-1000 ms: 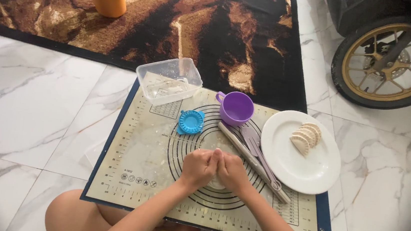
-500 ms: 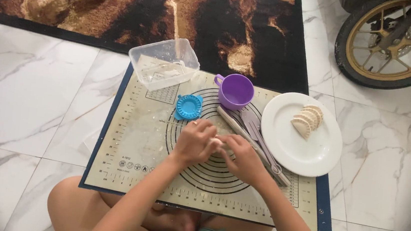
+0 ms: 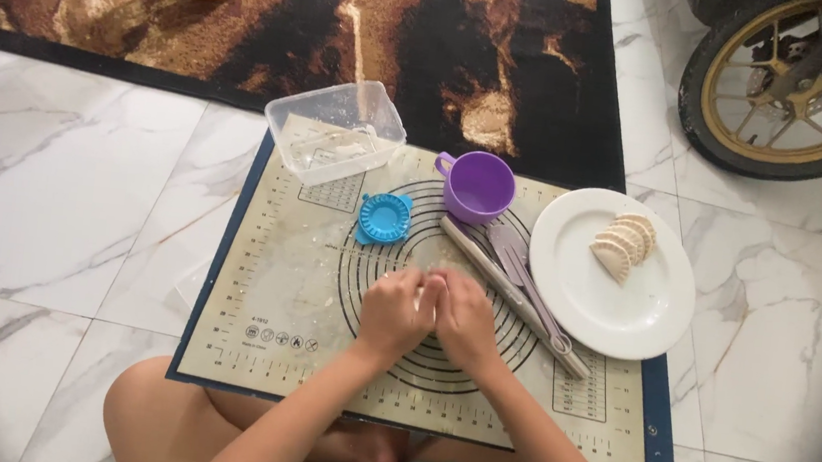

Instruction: Kneading, rolling, and cutting dough on a silicone mat

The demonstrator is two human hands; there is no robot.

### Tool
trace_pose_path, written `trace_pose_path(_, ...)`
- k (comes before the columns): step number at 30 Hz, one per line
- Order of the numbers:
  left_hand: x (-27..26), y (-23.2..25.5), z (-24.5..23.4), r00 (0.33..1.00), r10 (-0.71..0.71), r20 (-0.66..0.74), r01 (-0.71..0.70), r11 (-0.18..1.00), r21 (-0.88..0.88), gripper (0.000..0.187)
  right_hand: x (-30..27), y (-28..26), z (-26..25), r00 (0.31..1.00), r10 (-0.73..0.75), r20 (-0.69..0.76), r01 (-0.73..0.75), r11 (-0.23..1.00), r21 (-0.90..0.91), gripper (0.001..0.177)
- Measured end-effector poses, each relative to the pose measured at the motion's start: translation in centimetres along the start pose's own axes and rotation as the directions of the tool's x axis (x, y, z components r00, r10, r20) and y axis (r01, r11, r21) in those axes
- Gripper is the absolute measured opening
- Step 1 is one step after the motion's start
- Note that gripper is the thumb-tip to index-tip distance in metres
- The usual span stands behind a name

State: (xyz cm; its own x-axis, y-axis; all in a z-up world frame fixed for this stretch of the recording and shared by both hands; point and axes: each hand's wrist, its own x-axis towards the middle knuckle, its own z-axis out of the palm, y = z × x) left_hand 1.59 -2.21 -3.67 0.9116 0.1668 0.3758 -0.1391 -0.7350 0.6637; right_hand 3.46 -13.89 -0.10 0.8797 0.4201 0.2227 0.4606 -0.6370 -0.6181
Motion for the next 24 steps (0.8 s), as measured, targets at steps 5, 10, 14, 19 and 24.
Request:
trace_pose_path(5,-0.3,-0.2,-1.3,0.995,0.089,-0.035,-0.086,0.993,0.082,0.06,-1.2,1.9,1.1,0.998,-0.037,-0.051,0.035,0.998,-0.043,0.033)
trace_pose_path(10,0.6,0.1,-1.5,0.997,0.076,-0.026,-0.074,0.993,0.087,0.06,-0.5,2.4,0.6,0.998,-0.057,-0.027,0.056,0.998,-0.025,0.033)
trace_pose_path(14,1.5,-0.1,-1.1,1.0,0.019,-0.018,-0.018,0.998,0.063,0.063,0.8,1.9,0.0,0.999,-0.046,-0.016,0.045,0.999,-0.022,0.043)
trace_pose_path(19,2.8,0.4,-2.0,0.993,-0.103,0.058,0.103,0.995,0.001,0.073,1.8,2.9,0.8,1.0,-0.021,-0.005,0.021,0.999,-0.026,0.043)
trace_pose_path(24,3.7,0.0,-1.6,0.965,-0.21,0.16,0.213,0.977,0.0,0.082,2.9,0.9,-0.4,1.0,-0.008,-0.016,0.009,0.999,0.04,0.045)
